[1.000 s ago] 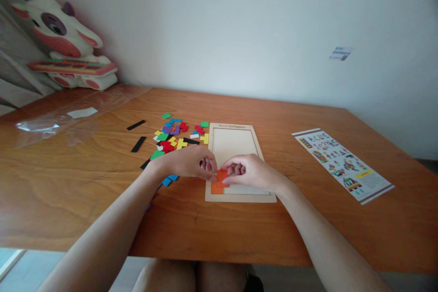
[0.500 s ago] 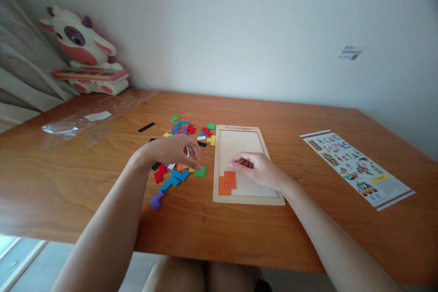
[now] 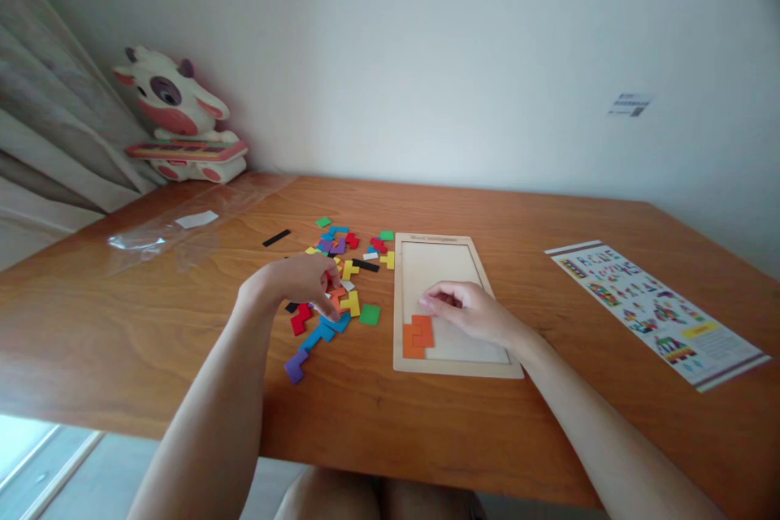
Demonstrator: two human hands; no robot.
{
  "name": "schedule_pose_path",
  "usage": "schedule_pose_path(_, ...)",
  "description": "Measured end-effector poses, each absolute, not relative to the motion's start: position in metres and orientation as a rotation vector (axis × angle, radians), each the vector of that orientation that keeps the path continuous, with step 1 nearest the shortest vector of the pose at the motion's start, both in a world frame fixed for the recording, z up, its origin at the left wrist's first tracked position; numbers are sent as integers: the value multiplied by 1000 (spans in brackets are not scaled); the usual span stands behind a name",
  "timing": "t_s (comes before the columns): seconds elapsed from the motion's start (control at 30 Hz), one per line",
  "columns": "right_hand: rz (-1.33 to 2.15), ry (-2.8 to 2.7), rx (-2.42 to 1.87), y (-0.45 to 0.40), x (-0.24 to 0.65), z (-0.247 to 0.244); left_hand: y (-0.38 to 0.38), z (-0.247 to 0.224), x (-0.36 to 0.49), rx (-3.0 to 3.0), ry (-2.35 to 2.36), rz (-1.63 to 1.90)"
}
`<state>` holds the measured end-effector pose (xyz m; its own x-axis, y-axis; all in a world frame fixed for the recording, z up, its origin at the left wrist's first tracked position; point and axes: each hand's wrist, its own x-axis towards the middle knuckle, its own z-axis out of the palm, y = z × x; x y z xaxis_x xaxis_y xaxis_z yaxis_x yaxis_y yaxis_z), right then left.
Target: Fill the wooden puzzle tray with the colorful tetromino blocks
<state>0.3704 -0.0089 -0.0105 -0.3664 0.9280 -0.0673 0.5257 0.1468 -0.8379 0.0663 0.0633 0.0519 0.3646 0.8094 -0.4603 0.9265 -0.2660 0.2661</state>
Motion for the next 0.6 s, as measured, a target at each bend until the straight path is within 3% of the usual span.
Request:
schedule_pose_path(0.27, 1246, -1643, -1322, -6, 374, -1, 65, 49, 69, 2083, 1575, -309)
schedule_pose_path(0.6, 1113, -1083, -1292, 11, 393, -5, 66, 51, 69, 2098, 1507, -271)
